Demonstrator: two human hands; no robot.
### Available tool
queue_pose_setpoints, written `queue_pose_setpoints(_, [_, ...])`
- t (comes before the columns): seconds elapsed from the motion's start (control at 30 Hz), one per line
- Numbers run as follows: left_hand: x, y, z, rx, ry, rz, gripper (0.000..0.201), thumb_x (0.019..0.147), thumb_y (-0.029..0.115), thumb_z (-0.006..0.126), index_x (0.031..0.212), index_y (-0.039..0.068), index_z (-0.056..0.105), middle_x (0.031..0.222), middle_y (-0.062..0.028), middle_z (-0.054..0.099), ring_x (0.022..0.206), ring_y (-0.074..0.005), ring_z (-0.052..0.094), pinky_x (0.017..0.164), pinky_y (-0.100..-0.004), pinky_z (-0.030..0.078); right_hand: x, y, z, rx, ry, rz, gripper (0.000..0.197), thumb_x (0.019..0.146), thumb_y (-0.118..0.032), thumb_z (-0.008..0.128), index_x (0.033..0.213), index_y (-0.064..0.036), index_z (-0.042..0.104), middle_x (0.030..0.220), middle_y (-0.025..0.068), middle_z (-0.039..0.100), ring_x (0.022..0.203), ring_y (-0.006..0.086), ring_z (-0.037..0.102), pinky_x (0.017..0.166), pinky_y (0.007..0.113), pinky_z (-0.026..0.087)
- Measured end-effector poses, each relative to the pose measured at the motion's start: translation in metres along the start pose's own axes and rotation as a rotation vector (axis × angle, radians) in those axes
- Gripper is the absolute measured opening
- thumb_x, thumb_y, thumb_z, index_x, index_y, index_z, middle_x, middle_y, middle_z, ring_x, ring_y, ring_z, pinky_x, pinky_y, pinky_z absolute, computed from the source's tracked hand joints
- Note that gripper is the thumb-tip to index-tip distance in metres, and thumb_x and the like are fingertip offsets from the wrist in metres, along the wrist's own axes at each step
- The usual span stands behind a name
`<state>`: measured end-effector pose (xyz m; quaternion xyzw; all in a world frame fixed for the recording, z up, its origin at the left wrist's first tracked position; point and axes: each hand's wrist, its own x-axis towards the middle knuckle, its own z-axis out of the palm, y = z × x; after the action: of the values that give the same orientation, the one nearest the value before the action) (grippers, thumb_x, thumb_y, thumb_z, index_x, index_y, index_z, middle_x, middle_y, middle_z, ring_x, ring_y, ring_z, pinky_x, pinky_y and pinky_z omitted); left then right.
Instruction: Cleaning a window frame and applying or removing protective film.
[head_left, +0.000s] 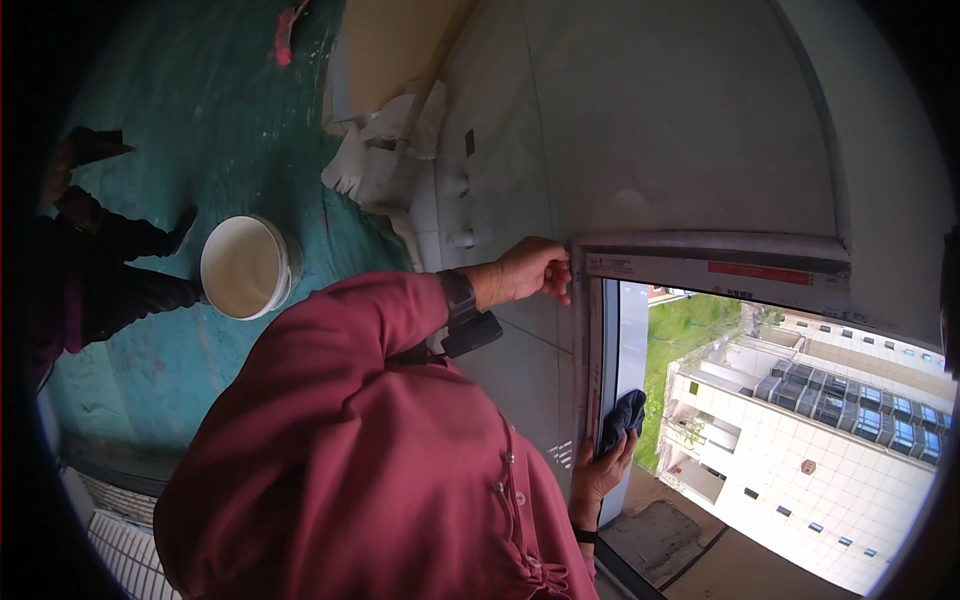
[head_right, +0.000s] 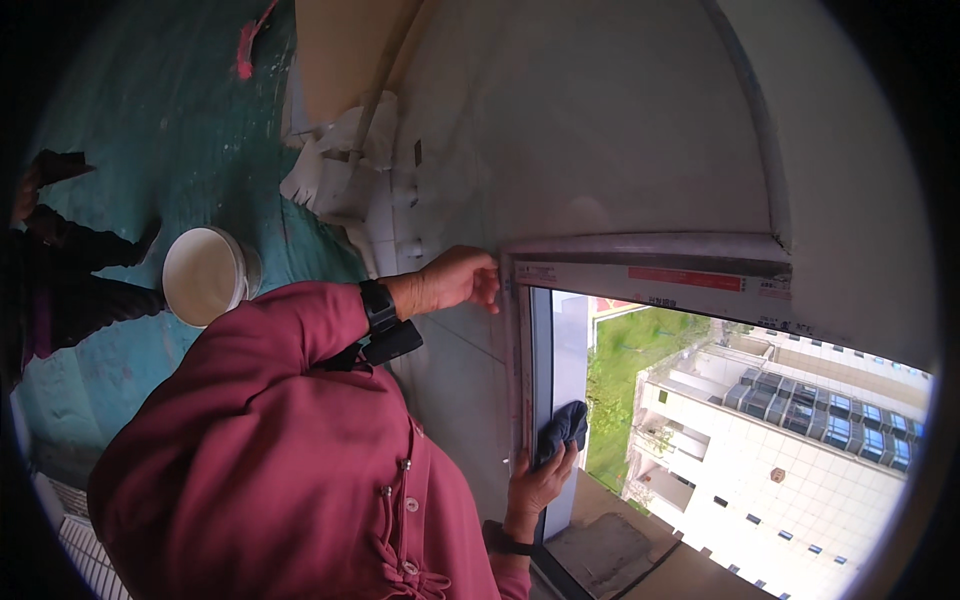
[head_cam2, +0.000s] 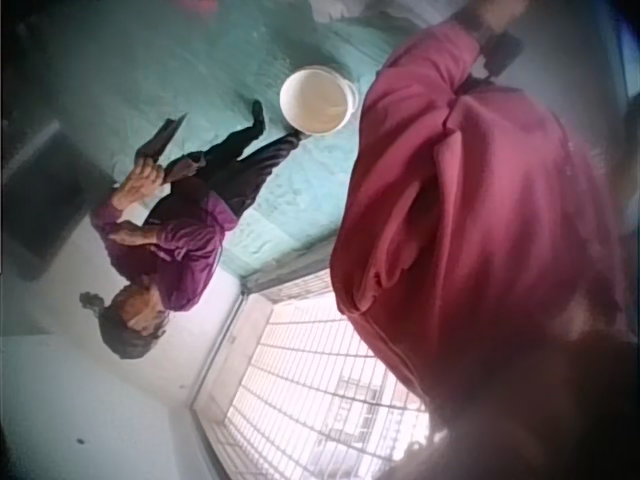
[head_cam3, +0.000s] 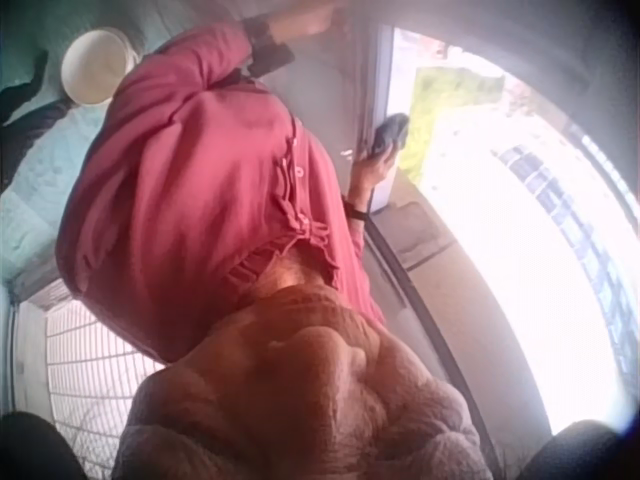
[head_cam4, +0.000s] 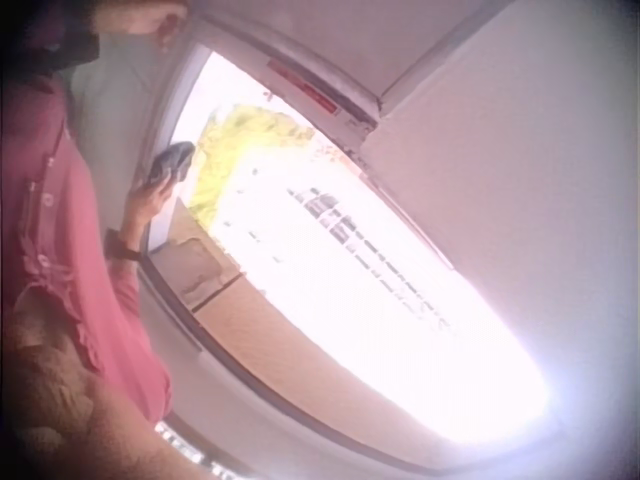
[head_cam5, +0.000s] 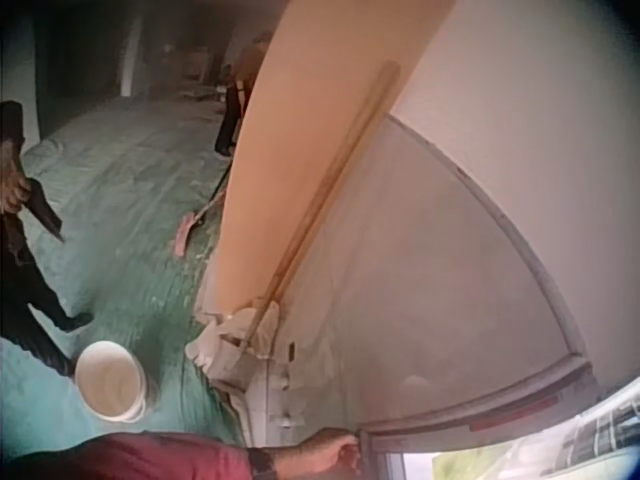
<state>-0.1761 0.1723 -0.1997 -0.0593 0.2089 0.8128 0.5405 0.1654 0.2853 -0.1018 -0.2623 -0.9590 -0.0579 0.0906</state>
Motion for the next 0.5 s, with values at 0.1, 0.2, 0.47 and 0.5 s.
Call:
queue_pose_setpoints(0.1, [0.003, 0.003, 0.002, 0.004, -0.027, -0.008, 0.019, 0.083, 0.016, 0.054, 0.073, 0.0, 0.054, 0.067, -0.012, 0.057, 0.055, -0.0251, 0.058, 0.061, -0.0485, 0.053, 0.002, -0.001, 0.0, -0.001, 0.008, 0.003, 0.057, 0.079, -0.03, 0.06, 0.121, 0.0021, 0.039, 0.128, 0.0266, 0.039, 0.113, 0.0452, 0.042, 0.091, 0.047, 0.039])
queue_pose_setpoints(0.2, [0.004, 0.003, 0.0, 0.023, -0.011, 0.014, 0.021, 0.084, 0.019, 0.055, 0.073, 0.001, 0.055, 0.067, -0.011, 0.058, 0.055, -0.0251, 0.058, 0.061, -0.0493, 0.053, 0.009, -0.003, 0.002, 0.029, -0.008, -0.002, 0.057, 0.079, -0.029, 0.061, 0.122, 0.0017, 0.039, 0.128, 0.0261, 0.039, 0.114, 0.0449, 0.041, 0.092, 0.047, 0.038])
queue_pose_setpoints(0.47, [0.028, -0.028, -0.016, -0.029, -0.078, 0.034, 0.021, 0.084, 0.019, 0.054, 0.072, 0.002, 0.055, 0.062, -0.0105, 0.057, 0.05, -0.0228, 0.058, 0.054, -0.0483, 0.053, 0.009, -0.031, -0.047, 0.101, 0.014, -0.042, 0.051, 0.077, -0.025, 0.066, 0.117, -0.0025, 0.044, 0.126, 0.0228, 0.043, 0.114, 0.0398, 0.043, 0.093, 0.045, 0.039])
queue_pose_setpoints(0.5, [0.027, -0.03, -0.01, -0.003, -0.086, 0.028, 0.02, 0.083, 0.019, 0.053, 0.072, 0.002, 0.055, 0.06, -0.0104, 0.056, 0.05, -0.0229, 0.059, 0.054, -0.0476, 0.053, 0.011, -0.029, -0.04, -0.015, 0.061, -0.069, 0.051, 0.075, -0.026, 0.068, 0.113, -0.0019, 0.043, 0.118, 0.0242, 0.048, 0.104, 0.0416, 0.05, 0.085, 0.047, 0.045])
